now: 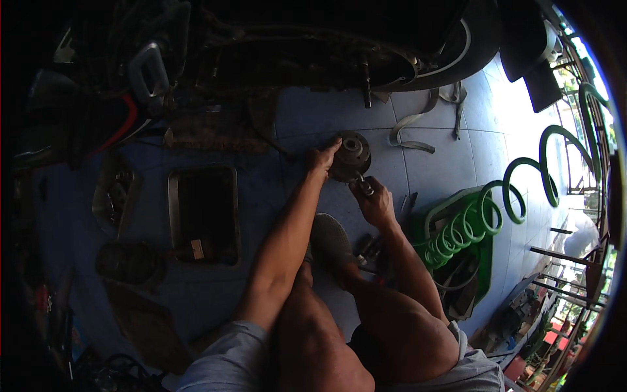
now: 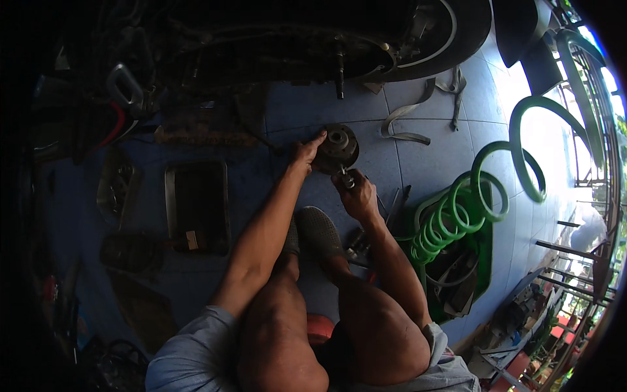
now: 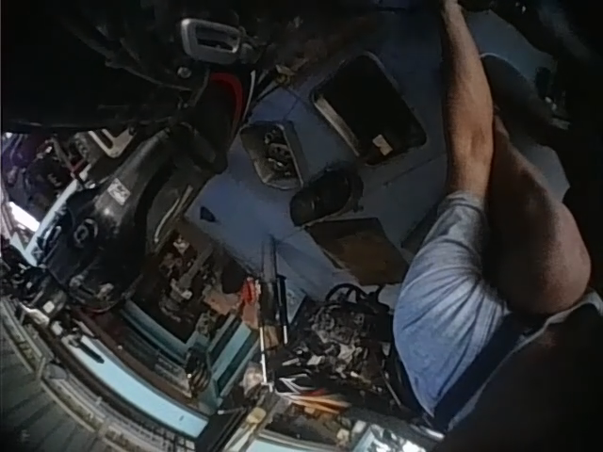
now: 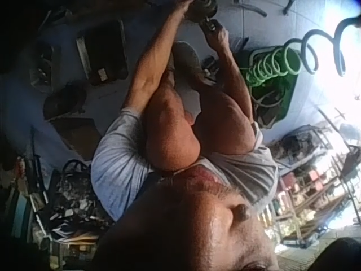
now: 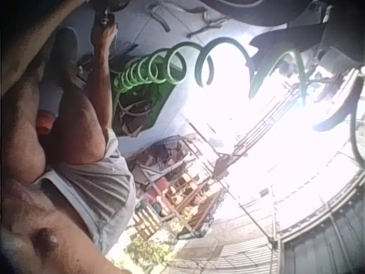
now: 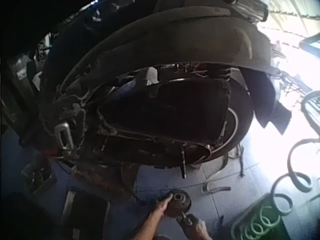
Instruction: The person is cleaning and inspecting various components of a motorcycle's transmission and engine, specifically the CVT system.
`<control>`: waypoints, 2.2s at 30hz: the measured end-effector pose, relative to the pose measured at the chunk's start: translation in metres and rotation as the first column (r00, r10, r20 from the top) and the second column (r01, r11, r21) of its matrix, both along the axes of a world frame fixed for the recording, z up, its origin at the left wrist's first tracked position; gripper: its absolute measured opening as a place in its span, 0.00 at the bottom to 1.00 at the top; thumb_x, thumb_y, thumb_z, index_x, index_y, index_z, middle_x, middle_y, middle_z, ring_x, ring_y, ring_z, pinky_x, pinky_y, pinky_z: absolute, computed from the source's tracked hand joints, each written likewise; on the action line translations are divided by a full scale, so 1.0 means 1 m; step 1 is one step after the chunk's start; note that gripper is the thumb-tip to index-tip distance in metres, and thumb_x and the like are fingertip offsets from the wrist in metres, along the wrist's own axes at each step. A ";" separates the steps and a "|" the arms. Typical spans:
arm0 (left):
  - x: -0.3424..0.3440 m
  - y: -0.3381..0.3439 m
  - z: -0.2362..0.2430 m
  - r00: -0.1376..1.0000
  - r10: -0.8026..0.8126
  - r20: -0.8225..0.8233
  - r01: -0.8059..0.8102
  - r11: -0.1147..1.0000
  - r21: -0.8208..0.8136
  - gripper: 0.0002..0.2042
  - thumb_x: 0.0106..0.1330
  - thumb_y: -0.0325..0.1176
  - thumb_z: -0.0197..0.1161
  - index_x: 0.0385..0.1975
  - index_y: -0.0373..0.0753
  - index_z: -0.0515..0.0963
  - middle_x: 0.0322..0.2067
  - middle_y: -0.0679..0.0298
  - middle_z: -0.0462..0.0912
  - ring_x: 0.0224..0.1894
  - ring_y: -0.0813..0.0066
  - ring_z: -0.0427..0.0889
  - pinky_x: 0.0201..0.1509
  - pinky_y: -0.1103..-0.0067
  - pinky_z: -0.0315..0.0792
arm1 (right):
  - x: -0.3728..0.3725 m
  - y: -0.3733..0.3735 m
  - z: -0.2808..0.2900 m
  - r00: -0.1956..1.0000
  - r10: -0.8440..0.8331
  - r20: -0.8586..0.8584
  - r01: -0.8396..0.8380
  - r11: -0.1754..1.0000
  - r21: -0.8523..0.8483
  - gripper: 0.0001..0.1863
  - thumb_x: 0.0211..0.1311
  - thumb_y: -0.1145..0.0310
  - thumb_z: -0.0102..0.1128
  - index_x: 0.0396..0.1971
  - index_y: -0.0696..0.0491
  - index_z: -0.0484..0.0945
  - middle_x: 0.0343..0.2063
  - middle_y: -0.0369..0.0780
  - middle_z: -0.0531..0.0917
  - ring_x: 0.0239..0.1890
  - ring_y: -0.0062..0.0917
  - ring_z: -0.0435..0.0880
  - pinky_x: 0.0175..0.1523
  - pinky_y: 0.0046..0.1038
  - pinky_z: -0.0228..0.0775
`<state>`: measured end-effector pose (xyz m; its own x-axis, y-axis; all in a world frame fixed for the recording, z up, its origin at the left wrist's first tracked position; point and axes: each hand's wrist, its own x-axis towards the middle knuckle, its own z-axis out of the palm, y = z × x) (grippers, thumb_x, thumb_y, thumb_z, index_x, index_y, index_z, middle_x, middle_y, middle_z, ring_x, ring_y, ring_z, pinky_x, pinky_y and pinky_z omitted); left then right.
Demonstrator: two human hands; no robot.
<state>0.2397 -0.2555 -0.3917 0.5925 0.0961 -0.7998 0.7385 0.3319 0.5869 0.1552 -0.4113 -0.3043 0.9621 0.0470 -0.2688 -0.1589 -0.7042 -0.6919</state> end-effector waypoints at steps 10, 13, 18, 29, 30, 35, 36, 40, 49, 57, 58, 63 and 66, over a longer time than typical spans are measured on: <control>-0.063 0.016 -0.030 0.944 -0.040 0.328 -0.004 0.991 0.132 0.41 0.52 0.49 0.74 0.56 0.23 0.64 0.53 0.44 0.74 0.57 0.58 0.74 0.58 0.70 0.69 | -0.007 0.000 -0.001 0.983 0.176 -0.049 -0.173 0.984 0.051 0.18 0.59 0.53 0.62 0.35 0.55 0.81 0.29 0.48 0.84 0.36 0.47 0.83 0.39 0.39 0.75; -0.059 -0.009 -0.037 0.971 -0.049 0.232 -0.008 0.971 0.239 0.42 0.54 0.52 0.71 0.56 0.22 0.63 0.54 0.43 0.73 0.57 0.55 0.74 0.59 0.70 0.68 | -0.003 -0.014 -0.013 0.998 0.056 0.025 -0.057 0.998 0.014 0.18 0.59 0.54 0.62 0.35 0.56 0.81 0.29 0.48 0.84 0.36 0.47 0.83 0.37 0.38 0.75; -0.063 0.001 -0.078 0.971 0.033 0.236 -0.106 0.947 0.303 0.43 0.56 0.56 0.67 0.59 0.24 0.61 0.55 0.42 0.71 0.56 0.52 0.74 0.58 0.68 0.69 | 0.001 0.002 -0.043 0.946 0.239 0.221 -0.230 0.971 -0.067 0.11 0.64 0.62 0.57 0.31 0.56 0.80 0.22 0.43 0.81 0.25 0.36 0.81 0.30 0.34 0.71; -0.040 0.004 0.000 0.992 0.111 0.053 -0.099 0.976 -0.193 0.24 0.66 0.55 0.55 0.48 0.40 0.76 0.37 0.59 0.82 0.32 0.62 0.85 0.25 0.68 0.82 | -0.001 -0.007 0.000 0.997 0.077 -0.007 -0.073 0.967 0.242 0.17 0.62 0.58 0.61 0.28 0.59 0.78 0.16 0.38 0.76 0.20 0.20 0.75 0.27 0.27 0.67; -0.039 0.015 -0.001 0.990 0.137 0.028 -0.125 0.959 -0.254 0.24 0.67 0.57 0.53 0.47 0.40 0.76 0.37 0.59 0.82 0.32 0.63 0.84 0.25 0.69 0.82 | 0.001 -0.002 0.013 0.980 0.105 -0.171 -0.067 0.975 0.212 0.18 0.62 0.57 0.61 0.28 0.59 0.78 0.16 0.38 0.76 0.20 0.20 0.75 0.28 0.27 0.67; -0.023 0.027 0.002 0.986 0.165 -0.036 -0.165 0.890 -0.426 0.25 0.69 0.58 0.48 0.45 0.41 0.76 0.33 0.59 0.82 0.29 0.63 0.84 0.24 0.69 0.82 | 0.009 -0.006 0.002 1.000 0.016 0.020 -0.017 0.999 0.052 0.17 0.61 0.58 0.62 0.28 0.60 0.78 0.17 0.39 0.77 0.20 0.19 0.75 0.29 0.27 0.68; -0.024 0.029 -0.001 0.985 0.166 -0.035 -0.166 0.892 -0.420 0.25 0.69 0.58 0.48 0.45 0.41 0.76 0.33 0.59 0.82 0.29 0.63 0.84 0.24 0.69 0.82 | 0.010 -0.001 0.006 0.999 0.011 0.053 -0.008 0.999 -0.050 0.16 0.61 0.59 0.63 0.29 0.60 0.79 0.16 0.39 0.77 0.20 0.20 0.76 0.29 0.27 0.68; -0.046 0.020 -0.003 0.988 0.149 0.051 -0.123 0.932 -0.342 0.24 0.68 0.55 0.54 0.49 0.38 0.73 0.33 0.56 0.82 0.27 0.62 0.84 0.23 0.68 0.82 | 0.011 -0.003 0.013 0.945 0.179 -0.272 -0.121 0.969 0.216 0.18 0.59 0.54 0.64 0.33 0.57 0.81 0.23 0.47 0.82 0.28 0.42 0.83 0.34 0.37 0.72; -0.072 -0.004 -0.016 0.997 0.041 0.064 -0.030 0.984 -0.177 0.31 0.56 0.40 0.72 0.54 0.31 0.66 0.51 0.50 0.74 0.50 0.61 0.78 0.44 0.65 0.79 | -0.017 -0.002 -0.001 0.953 0.302 -0.018 -0.300 0.951 0.070 0.15 0.57 0.61 0.66 0.36 0.59 0.82 0.26 0.46 0.84 0.26 0.34 0.83 0.35 0.32 0.72; -0.081 0.020 -0.056 0.803 -0.306 0.512 0.032 0.879 0.475 0.32 0.50 0.38 0.71 0.55 0.32 0.68 0.49 0.50 0.74 0.52 0.56 0.75 0.54 0.66 0.70 | 0.005 -0.006 -0.012 0.952 0.305 -0.003 -0.305 0.952 0.005 0.15 0.56 0.60 0.64 0.37 0.55 0.81 0.33 0.50 0.84 0.37 0.49 0.82 0.40 0.40 0.75; -0.084 0.021 -0.052 0.684 -0.479 0.550 -0.021 0.741 0.671 0.34 0.47 0.37 0.72 0.55 0.33 0.67 0.49 0.50 0.74 0.53 0.53 0.73 0.56 0.64 0.68 | 0.007 -0.008 -0.025 0.978 0.178 0.114 -0.170 0.983 -0.072 0.14 0.57 0.61 0.63 0.37 0.55 0.81 0.32 0.50 0.83 0.36 0.50 0.82 0.38 0.41 0.75; -0.066 -0.024 0.011 0.504 -0.756 0.418 -0.047 0.460 0.887 0.38 0.43 0.35 0.73 0.57 0.31 0.64 0.50 0.48 0.71 0.53 0.48 0.71 0.58 0.63 0.67 | 0.032 -0.052 -0.024 0.954 0.232 0.190 -0.198 0.963 -0.181 0.13 0.59 0.60 0.60 0.35 0.55 0.82 0.22 0.43 0.82 0.24 0.38 0.81 0.33 0.35 0.74; -0.070 -0.015 0.007 0.511 -0.732 0.450 -0.005 0.521 0.853 0.40 0.44 0.35 0.73 0.59 0.29 0.62 0.51 0.46 0.70 0.55 0.47 0.70 0.59 0.61 0.66 | 0.037 -0.028 -0.010 0.906 0.392 -0.159 -0.362 0.913 0.188 0.14 0.61 0.59 0.59 0.36 0.55 0.83 0.23 0.43 0.83 0.26 0.31 0.83 0.35 0.31 0.75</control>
